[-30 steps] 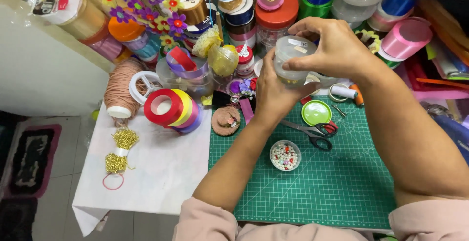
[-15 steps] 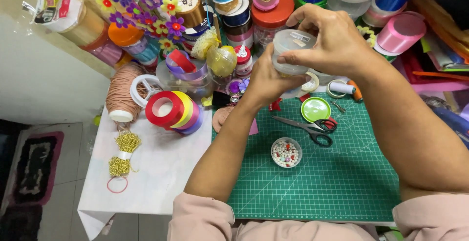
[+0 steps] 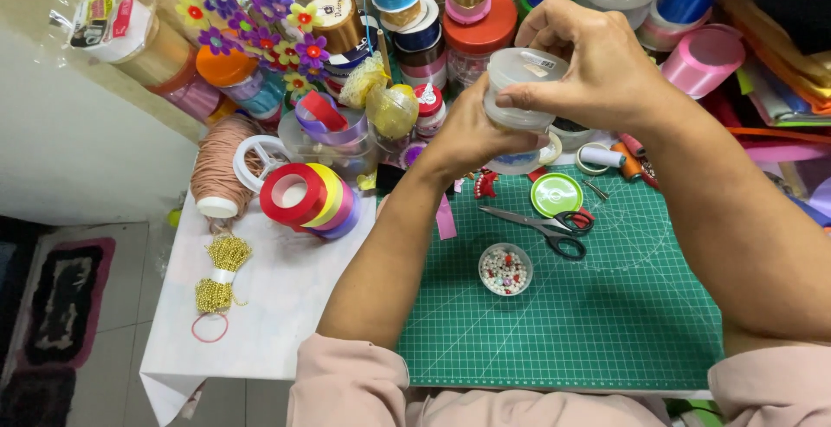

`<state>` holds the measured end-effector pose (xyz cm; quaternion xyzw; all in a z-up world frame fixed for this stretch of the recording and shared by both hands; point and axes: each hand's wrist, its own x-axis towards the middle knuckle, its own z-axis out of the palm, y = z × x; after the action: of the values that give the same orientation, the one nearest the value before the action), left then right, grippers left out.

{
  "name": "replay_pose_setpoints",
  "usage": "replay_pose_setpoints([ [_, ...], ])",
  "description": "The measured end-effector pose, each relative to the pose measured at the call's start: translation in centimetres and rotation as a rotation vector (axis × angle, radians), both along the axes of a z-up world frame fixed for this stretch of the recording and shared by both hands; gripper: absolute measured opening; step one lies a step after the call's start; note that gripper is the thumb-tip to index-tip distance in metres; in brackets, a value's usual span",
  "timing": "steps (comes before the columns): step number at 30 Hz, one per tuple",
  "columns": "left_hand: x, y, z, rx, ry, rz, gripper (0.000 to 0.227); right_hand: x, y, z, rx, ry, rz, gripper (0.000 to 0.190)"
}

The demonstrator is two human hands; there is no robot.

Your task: Sewing decorative beads onto a red ribbon and shaping it to create a handmade flower accessory.

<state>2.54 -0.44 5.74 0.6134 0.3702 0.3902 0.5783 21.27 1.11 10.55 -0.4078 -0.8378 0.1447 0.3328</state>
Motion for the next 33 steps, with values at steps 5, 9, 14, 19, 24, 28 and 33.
replay_pose_setpoints([
  [5,-0.5,1.1,-1.4,0.059,-0.068,-0.107,0.083,0.4,-0.4,0.5,0.0,0.014,0.041,0.051],
  [9,-0.7,1.2,-1.5,0.12,-0.087,-0.189,0.072,0.3,-1.3,1.5,-0.052,0.032,0.097,0.049],
  [14,-1.3,1.9,-2.5,0.105,-0.189,-0.377,0.071,0.9,-1.8,2.2,-0.034,0.005,0.178,0.05],
  [19,-1.8,2.3,-3.2,0.078,-0.169,-0.491,0.076,1.2,-2.6,2.3,-0.049,0.004,0.234,0.05],
  [24,-2.1,2.8,-5.7,0.008,-0.34,-0.692,0.087,1.2,-3.7,3.0,-0.063,0.033,0.366,0.055],
  [28,-2.0,2.4,-4.6,-0.022,-0.373,-0.814,0.083,1.6,-3.3,3.6,-0.091,0.027,0.487,0.066],
  [33,0.7,-0.7,-0.3,0.218,-0.023,-0.089,0.084,1.4,-2.8,3.8,-0.004,-0.123,0.215,0.075],
])
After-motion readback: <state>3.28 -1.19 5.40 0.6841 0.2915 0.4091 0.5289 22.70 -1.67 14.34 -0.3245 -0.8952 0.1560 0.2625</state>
